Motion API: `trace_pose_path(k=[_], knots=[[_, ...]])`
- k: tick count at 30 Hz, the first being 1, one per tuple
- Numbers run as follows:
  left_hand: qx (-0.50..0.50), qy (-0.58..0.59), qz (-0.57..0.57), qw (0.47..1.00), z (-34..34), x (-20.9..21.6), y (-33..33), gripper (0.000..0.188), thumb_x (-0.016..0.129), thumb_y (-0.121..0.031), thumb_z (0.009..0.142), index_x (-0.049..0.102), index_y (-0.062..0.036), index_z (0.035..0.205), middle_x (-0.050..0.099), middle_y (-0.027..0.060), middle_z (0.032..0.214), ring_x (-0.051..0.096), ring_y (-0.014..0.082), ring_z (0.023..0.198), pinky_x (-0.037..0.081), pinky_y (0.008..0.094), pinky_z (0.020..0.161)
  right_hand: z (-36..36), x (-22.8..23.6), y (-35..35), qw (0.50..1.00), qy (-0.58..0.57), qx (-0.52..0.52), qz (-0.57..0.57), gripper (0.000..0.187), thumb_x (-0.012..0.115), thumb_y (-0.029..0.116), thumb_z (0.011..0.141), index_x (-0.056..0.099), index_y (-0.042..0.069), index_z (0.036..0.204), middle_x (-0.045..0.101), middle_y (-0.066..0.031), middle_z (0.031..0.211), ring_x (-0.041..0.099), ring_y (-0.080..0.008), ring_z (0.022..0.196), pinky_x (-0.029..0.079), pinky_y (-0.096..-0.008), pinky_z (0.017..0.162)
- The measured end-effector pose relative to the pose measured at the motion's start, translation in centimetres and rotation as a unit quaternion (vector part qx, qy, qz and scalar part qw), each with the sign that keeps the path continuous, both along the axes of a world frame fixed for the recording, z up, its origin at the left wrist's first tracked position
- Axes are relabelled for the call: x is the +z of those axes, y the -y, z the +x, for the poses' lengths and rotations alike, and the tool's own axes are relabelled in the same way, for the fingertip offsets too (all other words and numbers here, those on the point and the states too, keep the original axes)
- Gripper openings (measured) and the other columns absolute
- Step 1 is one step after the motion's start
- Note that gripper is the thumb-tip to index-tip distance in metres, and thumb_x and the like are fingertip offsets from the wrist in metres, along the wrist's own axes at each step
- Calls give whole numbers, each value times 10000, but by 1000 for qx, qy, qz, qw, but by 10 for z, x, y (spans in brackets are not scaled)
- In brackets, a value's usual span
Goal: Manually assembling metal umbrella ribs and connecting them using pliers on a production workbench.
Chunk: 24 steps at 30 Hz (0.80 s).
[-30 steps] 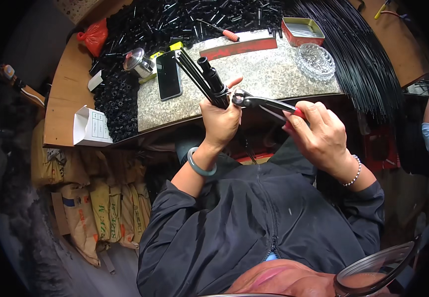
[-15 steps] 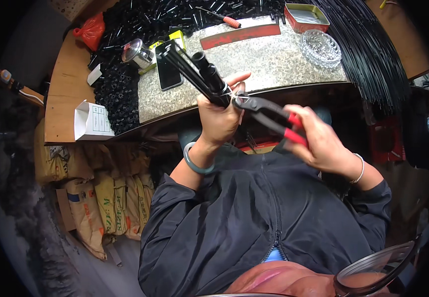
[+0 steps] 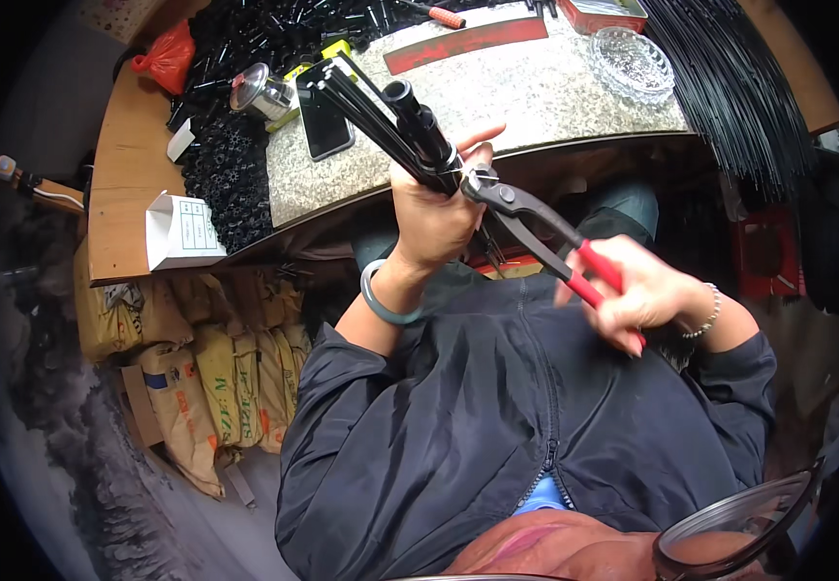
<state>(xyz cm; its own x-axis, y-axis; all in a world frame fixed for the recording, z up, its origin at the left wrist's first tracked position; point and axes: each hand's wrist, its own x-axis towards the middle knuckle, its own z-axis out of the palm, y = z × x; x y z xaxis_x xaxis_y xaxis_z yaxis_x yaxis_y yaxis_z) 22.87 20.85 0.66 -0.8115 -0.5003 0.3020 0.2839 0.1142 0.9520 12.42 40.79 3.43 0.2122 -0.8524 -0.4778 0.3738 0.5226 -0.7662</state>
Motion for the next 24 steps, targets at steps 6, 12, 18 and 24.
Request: trace_pose_path(k=[6, 12, 18, 24], knots=[[-20, -18, 54, 998, 3, -1, 3, 319, 570, -45, 865, 534, 156, 1111, 507, -1, 675, 414, 18, 459, 298, 170, 376, 6, -7, 6, 574, -737, -177, -311, 409, 609, -10, 804, 430, -2, 1171, 583, -112, 757, 607, -194, 666, 478, -314, 601], [-23, -21, 60, 998, 5, 0, 4, 292, 579, -37, 855, 555, 147, 1081, 537, 23, 665, 421, 22, 457, 299, 171, 381, 4, 24, 9, 979, -200, -35, -36, 514, 730, 150, 747, 435, -19, 1133, 596, -80, 758, 572, -119, 549, 462, -226, 487], [-9, 20, 28, 999, 3, -6, 3, 218, 551, 11, 865, 596, 95, 1061, 523, 3, 589, 439, 30, 417, 330, 171, 369, -2, 5, 1, 833, -505, -22, -225, 550, 486, 1, 867, 292, 1, 1381, 538, -193, 1028, 548, -263, 971, 409, -350, 894], [-2, 2, 20, 1000, 0, -6, 1, 239, 545, 4, 862, 590, 96, 1078, 538, 6, 616, 438, 27, 416, 329, 170, 370, -4, 0, 2, 862, -440, -91, -235, 329, 431, 104, 937, 448, -13, 1243, 572, -102, 890, 509, -152, 698, 450, -290, 688]])
